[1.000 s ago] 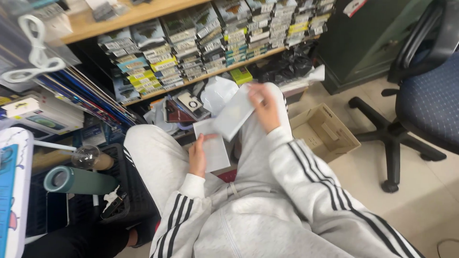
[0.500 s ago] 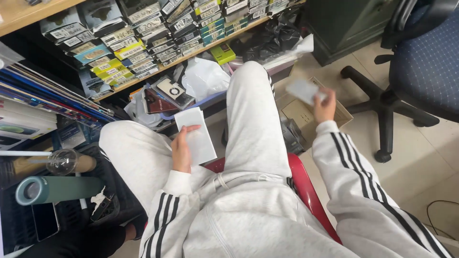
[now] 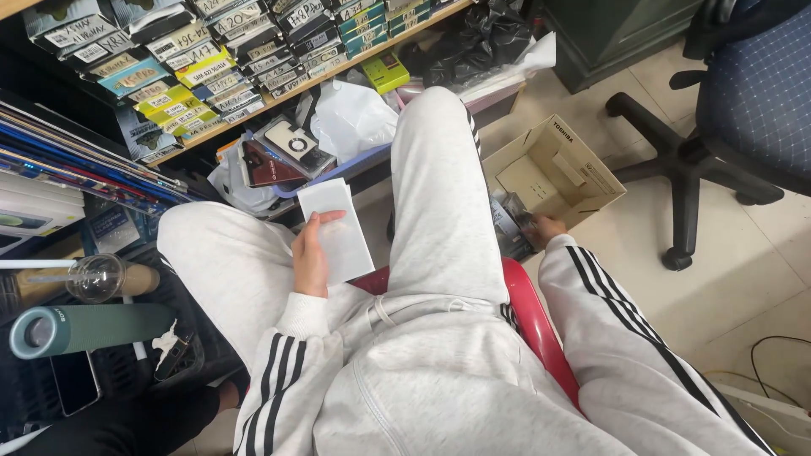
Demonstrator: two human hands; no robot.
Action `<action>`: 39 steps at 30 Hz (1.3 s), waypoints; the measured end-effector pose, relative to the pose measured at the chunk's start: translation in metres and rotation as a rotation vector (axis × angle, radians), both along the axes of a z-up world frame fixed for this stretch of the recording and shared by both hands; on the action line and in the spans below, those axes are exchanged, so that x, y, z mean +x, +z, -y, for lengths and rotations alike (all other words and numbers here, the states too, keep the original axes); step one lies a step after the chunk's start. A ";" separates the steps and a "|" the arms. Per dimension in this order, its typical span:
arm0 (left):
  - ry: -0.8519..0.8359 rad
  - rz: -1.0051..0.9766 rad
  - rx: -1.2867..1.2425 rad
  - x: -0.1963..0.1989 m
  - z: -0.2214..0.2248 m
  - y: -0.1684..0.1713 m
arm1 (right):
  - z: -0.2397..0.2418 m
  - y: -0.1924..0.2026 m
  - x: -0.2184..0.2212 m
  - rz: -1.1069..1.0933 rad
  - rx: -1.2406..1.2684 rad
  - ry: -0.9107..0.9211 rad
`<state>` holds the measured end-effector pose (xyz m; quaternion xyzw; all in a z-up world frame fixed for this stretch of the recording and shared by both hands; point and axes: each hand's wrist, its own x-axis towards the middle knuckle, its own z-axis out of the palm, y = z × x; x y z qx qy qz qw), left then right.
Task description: Organizing and inspecting small boxed mobile phone accessories and components.
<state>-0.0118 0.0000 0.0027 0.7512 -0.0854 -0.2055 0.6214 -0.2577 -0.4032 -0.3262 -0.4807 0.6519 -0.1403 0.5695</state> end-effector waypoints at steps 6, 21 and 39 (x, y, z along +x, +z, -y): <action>-0.006 0.000 -0.016 0.000 0.000 -0.002 | 0.013 -0.021 0.002 0.236 0.230 -0.130; -0.019 -0.008 -0.035 -0.005 0.002 0.009 | 0.079 -0.054 -0.001 0.007 0.049 0.166; 0.027 0.347 -0.193 0.029 -0.005 -0.037 | -0.204 0.283 0.248 0.876 -0.547 0.646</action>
